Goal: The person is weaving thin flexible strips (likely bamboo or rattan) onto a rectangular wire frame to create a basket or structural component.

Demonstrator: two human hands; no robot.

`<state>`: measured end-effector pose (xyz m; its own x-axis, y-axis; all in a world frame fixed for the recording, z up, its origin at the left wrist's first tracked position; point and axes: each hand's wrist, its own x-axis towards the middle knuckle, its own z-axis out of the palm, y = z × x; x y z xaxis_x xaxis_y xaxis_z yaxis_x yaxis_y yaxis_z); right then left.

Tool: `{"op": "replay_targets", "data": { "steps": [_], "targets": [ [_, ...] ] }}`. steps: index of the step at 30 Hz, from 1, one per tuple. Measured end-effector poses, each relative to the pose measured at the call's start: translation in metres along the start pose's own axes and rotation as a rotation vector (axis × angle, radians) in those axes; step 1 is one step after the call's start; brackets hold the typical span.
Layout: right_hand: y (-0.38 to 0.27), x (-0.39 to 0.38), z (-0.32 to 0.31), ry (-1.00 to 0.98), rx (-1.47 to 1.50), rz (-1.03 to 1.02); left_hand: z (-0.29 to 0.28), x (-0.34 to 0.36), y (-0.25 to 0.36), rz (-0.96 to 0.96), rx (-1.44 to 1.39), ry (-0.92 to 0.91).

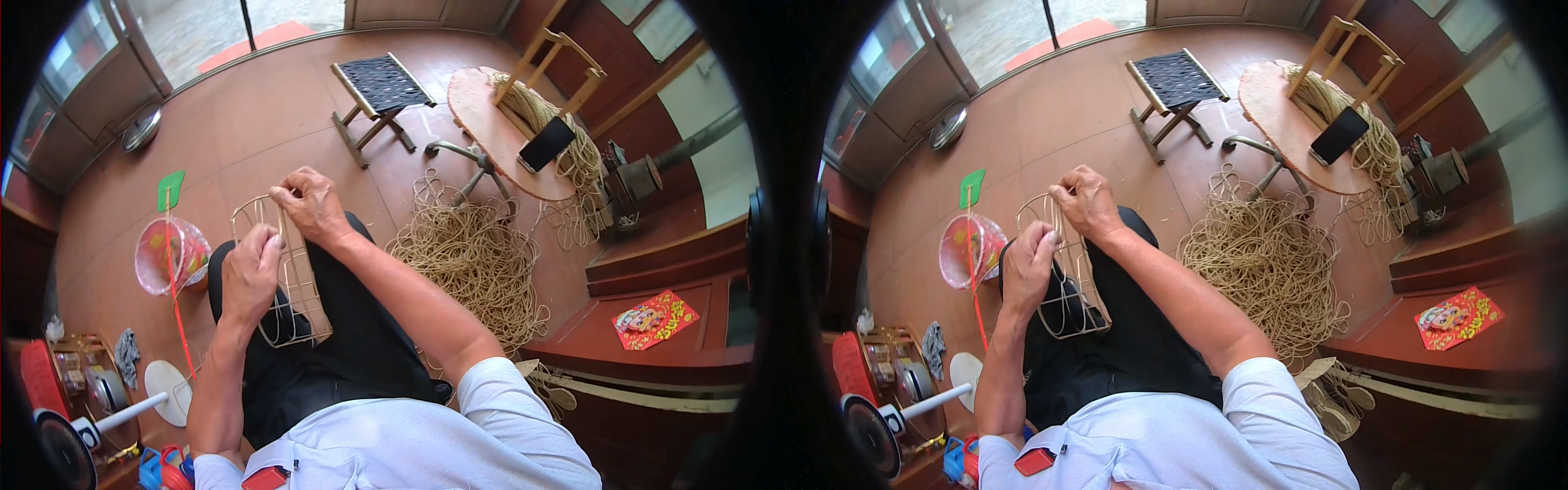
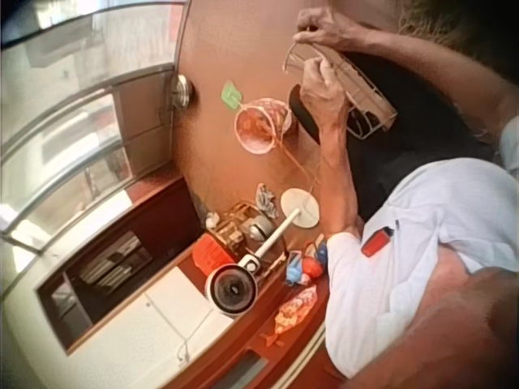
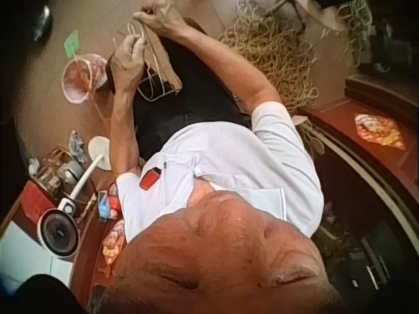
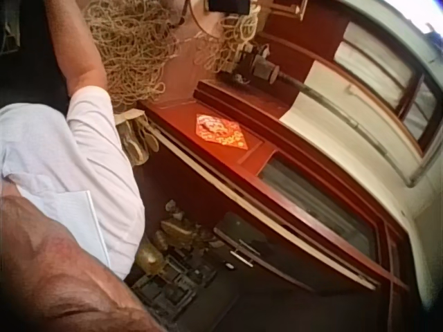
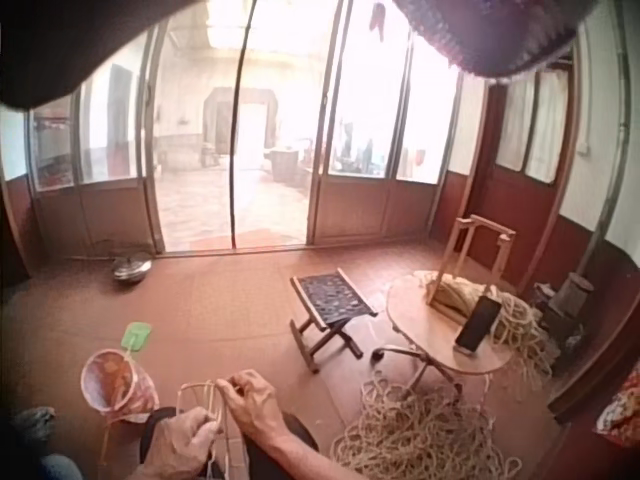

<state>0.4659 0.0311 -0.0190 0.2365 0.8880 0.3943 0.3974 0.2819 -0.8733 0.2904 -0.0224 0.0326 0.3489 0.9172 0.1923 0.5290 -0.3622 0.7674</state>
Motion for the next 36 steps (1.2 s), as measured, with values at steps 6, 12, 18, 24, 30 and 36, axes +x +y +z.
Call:
{"op": "replay_targets", "data": {
  "steps": [6, 12, 18, 24, 30, 36],
  "targets": [
    [-0.018, -0.021, 0.005, 0.011, 0.078, -0.119, -0.021, -0.054, 0.02, 0.321, 0.559, 0.108],
    [-0.035, -0.079, -0.06, 0.042, -0.144, -0.058, 0.003, -0.106, 0.014, 0.321, 0.417, -0.055],
    [-0.065, -0.16, -0.081, -0.234, -0.23, -0.037, 0.005, -0.162, 0.006, 0.239, 0.356, -0.068],
    [-0.071, -0.204, -0.066, -0.347, -0.303, -0.029, 0.008, -0.19, 0.002, 0.155, 0.255, -0.157],
    [-0.064, -0.193, -0.059, -0.363, -0.242, 0.108, 0.017, -0.188, -0.007, 0.124, 0.206, -0.122],
    [-0.063, -0.138, -0.054, -0.336, -0.102, 0.216, 0.007, -0.146, -0.003, 0.161, 0.241, -0.052]
  ]
}}
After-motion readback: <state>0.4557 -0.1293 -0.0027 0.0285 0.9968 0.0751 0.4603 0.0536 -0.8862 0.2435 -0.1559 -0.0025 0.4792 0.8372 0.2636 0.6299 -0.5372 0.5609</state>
